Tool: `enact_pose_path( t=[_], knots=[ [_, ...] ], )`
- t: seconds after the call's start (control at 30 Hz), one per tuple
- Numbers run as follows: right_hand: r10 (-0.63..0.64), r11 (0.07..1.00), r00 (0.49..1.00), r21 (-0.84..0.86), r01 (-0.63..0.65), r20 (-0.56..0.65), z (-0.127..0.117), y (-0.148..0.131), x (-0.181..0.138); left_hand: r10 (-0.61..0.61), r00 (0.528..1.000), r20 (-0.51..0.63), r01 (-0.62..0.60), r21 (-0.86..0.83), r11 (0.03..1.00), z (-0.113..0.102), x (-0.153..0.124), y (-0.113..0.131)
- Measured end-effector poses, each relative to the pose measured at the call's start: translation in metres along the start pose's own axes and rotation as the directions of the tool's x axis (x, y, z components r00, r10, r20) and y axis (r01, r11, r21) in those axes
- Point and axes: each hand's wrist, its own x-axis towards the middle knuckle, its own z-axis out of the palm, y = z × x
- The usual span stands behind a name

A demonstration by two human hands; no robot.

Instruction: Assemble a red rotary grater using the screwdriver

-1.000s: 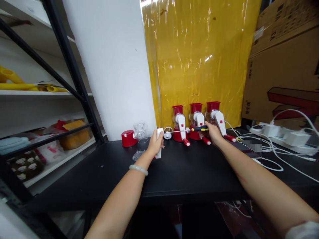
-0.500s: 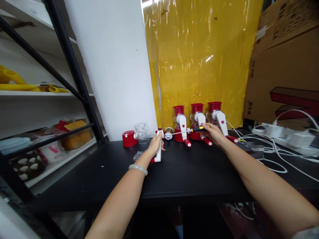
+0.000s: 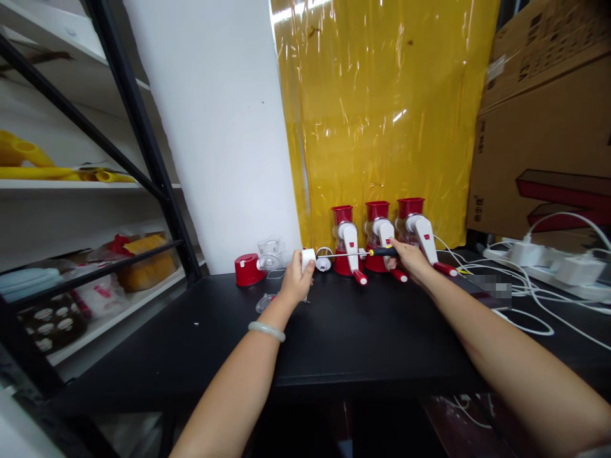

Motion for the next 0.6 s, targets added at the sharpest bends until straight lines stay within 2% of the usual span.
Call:
enact_pose_path(
  t=[0.07,0.17,0.27,0.37,0.5,0.6],
  knots=[
    [0.012,1.000,0.999,-0.021,-0.013,-0.037,0.001,-0.001,0.000,-0.031,1.000,0.006,0.031,-0.015,0.999,0.004,0.002,0.000],
    [0.085,0.992,0.993,0.105,-0.076,-0.081,0.003,-0.008,-0.003,-0.162,0.985,0.057,0.167,-0.108,0.980,0.012,0.006,-0.002],
    [0.072,0.970,0.997,0.234,-0.072,0.006,0.004,-0.015,-0.007,-0.322,0.935,0.146,0.350,-0.244,0.905,0.016,0.009,-0.003],
    [0.049,0.965,0.996,0.255,-0.066,0.070,0.004,-0.018,-0.009,-0.414,0.883,0.220,0.465,-0.295,0.835,0.015,0.009,-0.001],
    [0.044,0.968,0.994,0.243,-0.067,0.099,0.003,-0.019,-0.009,-0.467,0.860,0.203,0.507,-0.258,0.822,0.013,0.008,0.003],
    [0.028,0.972,0.994,0.231,-0.052,0.105,0.002,-0.021,-0.009,-0.442,0.877,0.188,0.479,-0.286,0.830,0.013,0.009,0.002]
  ],
)
